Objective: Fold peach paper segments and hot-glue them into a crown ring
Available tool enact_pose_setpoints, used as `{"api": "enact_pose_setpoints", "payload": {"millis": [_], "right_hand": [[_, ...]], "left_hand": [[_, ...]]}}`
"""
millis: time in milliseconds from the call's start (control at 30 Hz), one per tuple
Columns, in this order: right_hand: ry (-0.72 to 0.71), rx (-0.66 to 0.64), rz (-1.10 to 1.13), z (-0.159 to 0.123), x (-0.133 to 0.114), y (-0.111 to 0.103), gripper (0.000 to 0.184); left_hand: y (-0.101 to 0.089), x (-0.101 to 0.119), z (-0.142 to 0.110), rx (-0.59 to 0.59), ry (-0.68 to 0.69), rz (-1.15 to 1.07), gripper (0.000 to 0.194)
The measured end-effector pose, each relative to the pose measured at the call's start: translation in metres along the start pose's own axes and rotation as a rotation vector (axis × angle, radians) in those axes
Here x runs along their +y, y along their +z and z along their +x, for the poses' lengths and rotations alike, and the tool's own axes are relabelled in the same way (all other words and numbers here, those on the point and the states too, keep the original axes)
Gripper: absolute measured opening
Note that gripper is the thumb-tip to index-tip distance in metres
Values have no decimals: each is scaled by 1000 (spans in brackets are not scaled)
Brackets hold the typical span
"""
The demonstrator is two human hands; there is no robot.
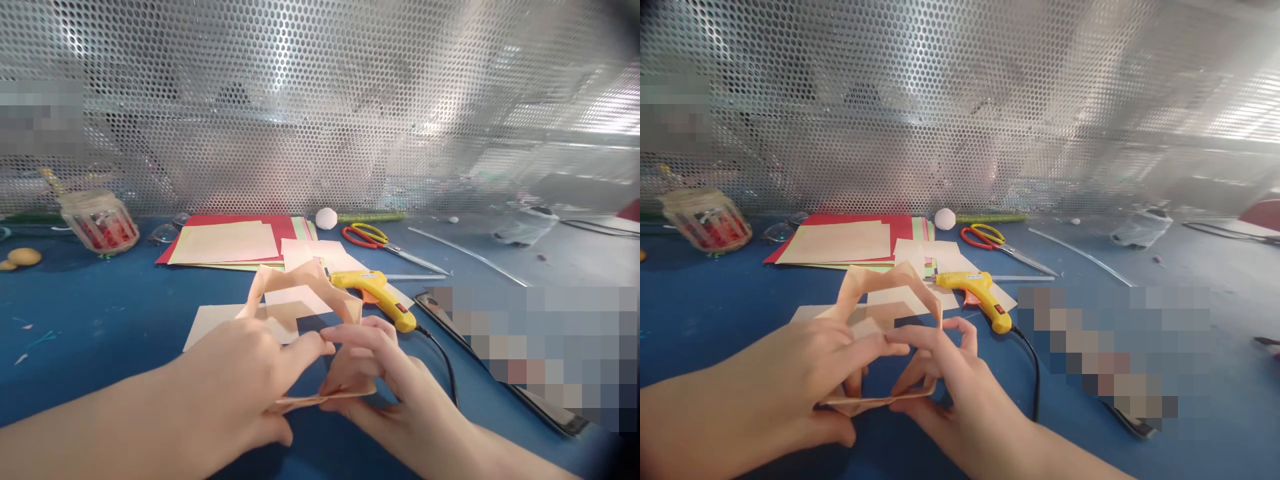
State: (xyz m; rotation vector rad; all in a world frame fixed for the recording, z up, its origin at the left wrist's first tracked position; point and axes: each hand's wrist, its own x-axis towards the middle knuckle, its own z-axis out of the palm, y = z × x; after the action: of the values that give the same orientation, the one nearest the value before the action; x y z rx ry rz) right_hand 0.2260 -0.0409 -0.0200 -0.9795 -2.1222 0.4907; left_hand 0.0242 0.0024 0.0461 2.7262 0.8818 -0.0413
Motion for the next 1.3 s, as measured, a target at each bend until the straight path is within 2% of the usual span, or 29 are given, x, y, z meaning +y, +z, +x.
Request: {"api": "enact_pose_setpoints", "payload": {"millis": [67, 167, 300, 400, 600, 733, 867, 1067, 1200, 1300], "right_hand": [[-100, 17, -90, 2, 4, -4, 39], [-216, 83, -280, 4, 12, -10, 22], [-228, 150, -409, 4, 22, -16, 28], [-225, 160, -464, 3, 25, -17, 29], [-251, 46, -519, 4, 12, -13, 20], [-270, 36, -580, 6, 3, -9, 20], [-262, 22, -543, 7, -2, -9, 20], [-267, 6, -522, 6, -4, -7, 19], [-269, 95, -555, 4, -1, -7, 14], [-246, 236, -643, 3, 8, -15, 11]], "left_hand": [[-11, -2, -2, -46, 32, 63, 53], [-24, -7, -7, -135, -1, 164, 45], [-28, -19, -14, -120, -127, 184, 22], [-26, -23, -15, -88, -71, 115, 14], [-16, -11, -10, -118, -28, 9, 15], [-13, -6, -9, -94, 9, 21, 14], [-13, -2, -11, -110, 57, 49, 18], [-9, -4, -12, -68, 122, 19, 19], [-10, -6, -16, -114, 76, -38, 18], [-12, -7, -21, -171, -27, -170, 21]]}}
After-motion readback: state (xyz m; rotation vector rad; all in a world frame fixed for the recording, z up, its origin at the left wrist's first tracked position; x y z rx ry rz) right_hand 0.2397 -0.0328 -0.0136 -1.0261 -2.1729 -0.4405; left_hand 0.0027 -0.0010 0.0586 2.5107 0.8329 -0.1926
